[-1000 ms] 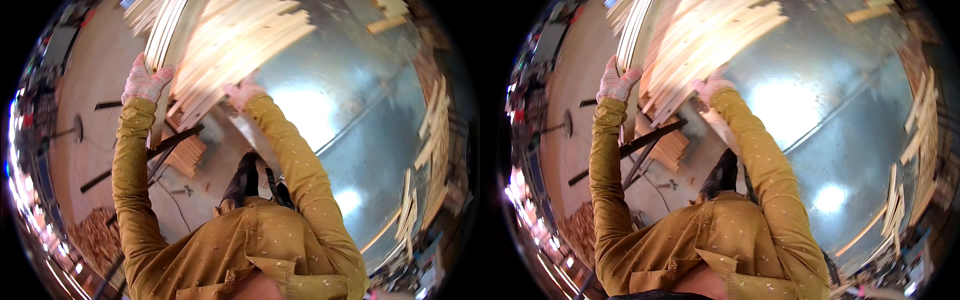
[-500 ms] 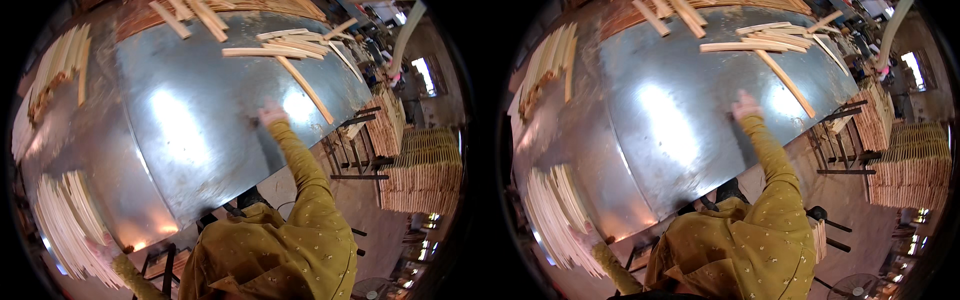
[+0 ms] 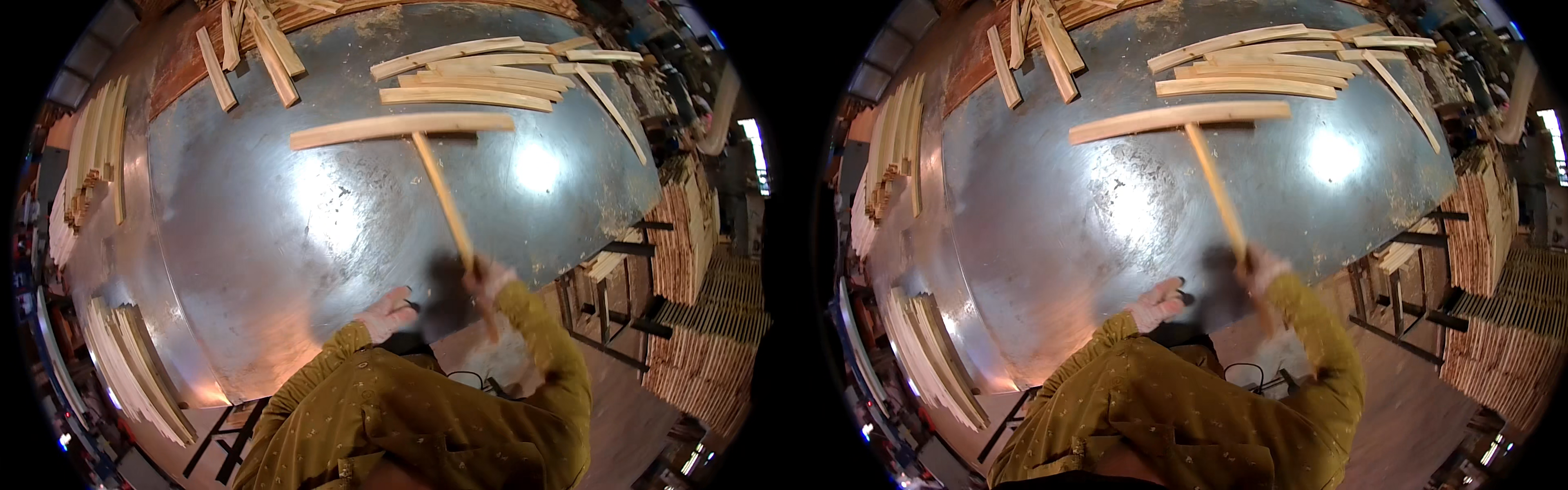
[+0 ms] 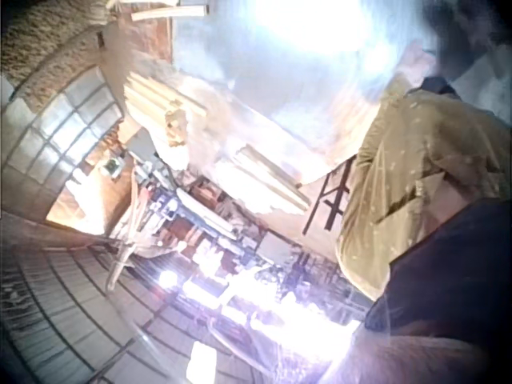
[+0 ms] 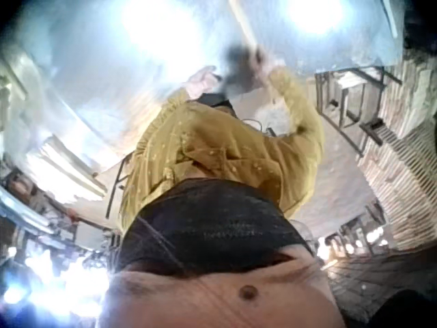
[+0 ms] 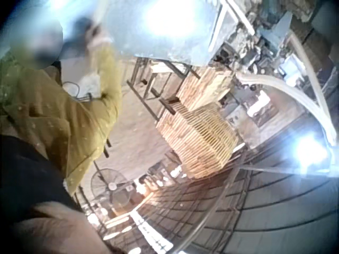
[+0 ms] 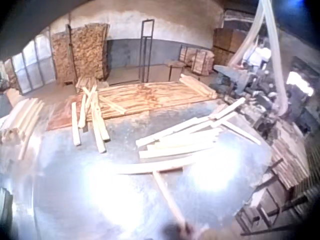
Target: The person sorts and stacks thin wooden planks on a metal table. They repeatedly pick up planks, inspect them, and arrange them into neat piles, occasionally moving stacks to different locations on the table.
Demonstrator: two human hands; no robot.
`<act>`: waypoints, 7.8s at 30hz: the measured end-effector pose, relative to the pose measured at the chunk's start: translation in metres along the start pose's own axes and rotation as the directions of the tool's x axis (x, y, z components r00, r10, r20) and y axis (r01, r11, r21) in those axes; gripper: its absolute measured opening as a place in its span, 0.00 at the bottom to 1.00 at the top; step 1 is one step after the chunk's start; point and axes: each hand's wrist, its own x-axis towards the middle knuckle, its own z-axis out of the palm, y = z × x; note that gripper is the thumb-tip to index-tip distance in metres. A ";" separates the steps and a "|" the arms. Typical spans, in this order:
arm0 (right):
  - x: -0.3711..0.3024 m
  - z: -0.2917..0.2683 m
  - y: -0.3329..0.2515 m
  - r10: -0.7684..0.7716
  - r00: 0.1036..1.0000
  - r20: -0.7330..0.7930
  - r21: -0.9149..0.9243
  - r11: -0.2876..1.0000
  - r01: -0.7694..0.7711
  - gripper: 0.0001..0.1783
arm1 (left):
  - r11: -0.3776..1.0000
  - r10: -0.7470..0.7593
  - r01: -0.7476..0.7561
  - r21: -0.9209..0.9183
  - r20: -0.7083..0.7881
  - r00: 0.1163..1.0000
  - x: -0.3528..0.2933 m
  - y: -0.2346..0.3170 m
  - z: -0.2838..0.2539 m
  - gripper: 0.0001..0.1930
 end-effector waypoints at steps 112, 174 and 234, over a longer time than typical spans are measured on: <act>0.379 0.105 -0.642 -0.340 0.715 -0.610 -0.222 0.940 0.258 0.26 | 0.284 0.959 0.101 0.953 -0.282 -0.035 -0.111 0.008 -0.499 0.30; 0.425 -0.290 -0.146 -0.882 0.451 -0.137 -0.887 0.312 0.341 0.52 | 0.106 0.012 -0.856 -0.506 -0.860 0.510 0.106 0.064 0.041 0.37; -0.011 0.074 -0.110 -0.909 0.378 -0.176 0.046 0.376 0.925 0.32 | 0.359 0.071 -0.892 -0.273 -0.946 0.318 -0.054 -0.016 0.014 0.24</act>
